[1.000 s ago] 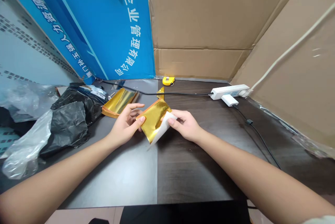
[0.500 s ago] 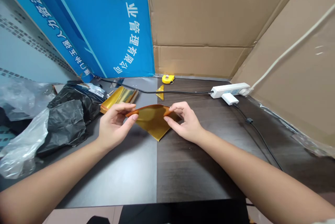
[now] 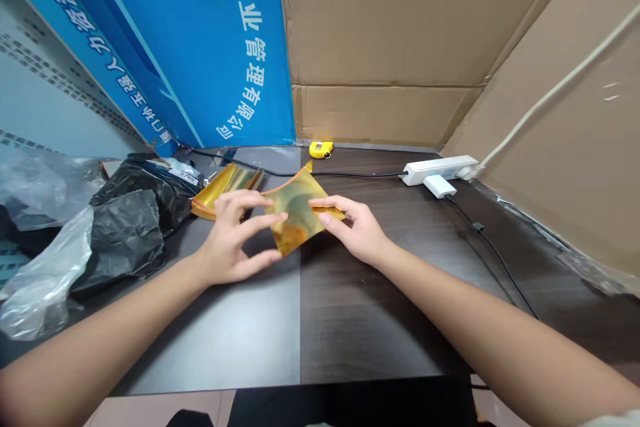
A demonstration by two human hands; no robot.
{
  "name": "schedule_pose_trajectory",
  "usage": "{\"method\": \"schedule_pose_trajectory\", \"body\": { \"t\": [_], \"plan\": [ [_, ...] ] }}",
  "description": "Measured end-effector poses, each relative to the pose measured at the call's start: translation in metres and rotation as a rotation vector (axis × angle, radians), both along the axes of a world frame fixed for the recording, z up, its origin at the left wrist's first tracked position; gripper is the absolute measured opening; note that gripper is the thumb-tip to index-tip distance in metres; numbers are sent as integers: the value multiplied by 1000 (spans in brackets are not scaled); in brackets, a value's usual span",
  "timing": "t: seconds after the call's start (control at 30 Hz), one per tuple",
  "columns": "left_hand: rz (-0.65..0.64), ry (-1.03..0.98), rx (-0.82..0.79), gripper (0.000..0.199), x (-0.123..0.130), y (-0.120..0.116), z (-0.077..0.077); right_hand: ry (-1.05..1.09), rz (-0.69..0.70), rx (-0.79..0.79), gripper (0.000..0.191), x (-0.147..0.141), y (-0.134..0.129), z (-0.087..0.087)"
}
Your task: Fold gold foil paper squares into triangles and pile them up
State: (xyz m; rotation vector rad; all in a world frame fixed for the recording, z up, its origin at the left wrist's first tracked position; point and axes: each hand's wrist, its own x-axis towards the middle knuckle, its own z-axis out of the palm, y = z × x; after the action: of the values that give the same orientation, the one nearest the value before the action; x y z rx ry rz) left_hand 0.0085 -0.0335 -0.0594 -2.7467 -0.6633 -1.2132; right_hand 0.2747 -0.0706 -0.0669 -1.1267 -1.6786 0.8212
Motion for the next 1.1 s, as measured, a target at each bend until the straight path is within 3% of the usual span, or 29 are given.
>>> {"method": "schedule_pose_trajectory", "body": {
  "t": [0.07,0.1,0.2,0.27,0.47,0.63,0.73,0.9,1.1],
  "plan": [
    [-93,86,22,66,0,-1,2,32,89,-6,56,1,0,1],
    [-113,98,15,64,1,-1,3,20,118,0,60,2,0,1],
    [-121,27,-11,22,4,-2,3,-44,143,32,52,-1,-2,2],
    [-118,-86,-36,17,6,-5,4,-27,131,41,43,-4,-3,2],
    [-58,-451,-292,3,12,-17,6,43,-5,-46,68,-9,3,-7],
    [0,-786,-822,32,17,-14,-1,219,45,-142,74,-15,6,-15],
    [-39,-815,-1044,41,19,-13,-4,424,137,-257,64,-22,3,-13],
    [-238,-614,-1137,67,14,-10,-12,621,105,-373,42,-22,4,-8],
    [-426,-670,-1217,74,4,5,-15,416,184,-486,53,-3,14,-6]
  ]
}}
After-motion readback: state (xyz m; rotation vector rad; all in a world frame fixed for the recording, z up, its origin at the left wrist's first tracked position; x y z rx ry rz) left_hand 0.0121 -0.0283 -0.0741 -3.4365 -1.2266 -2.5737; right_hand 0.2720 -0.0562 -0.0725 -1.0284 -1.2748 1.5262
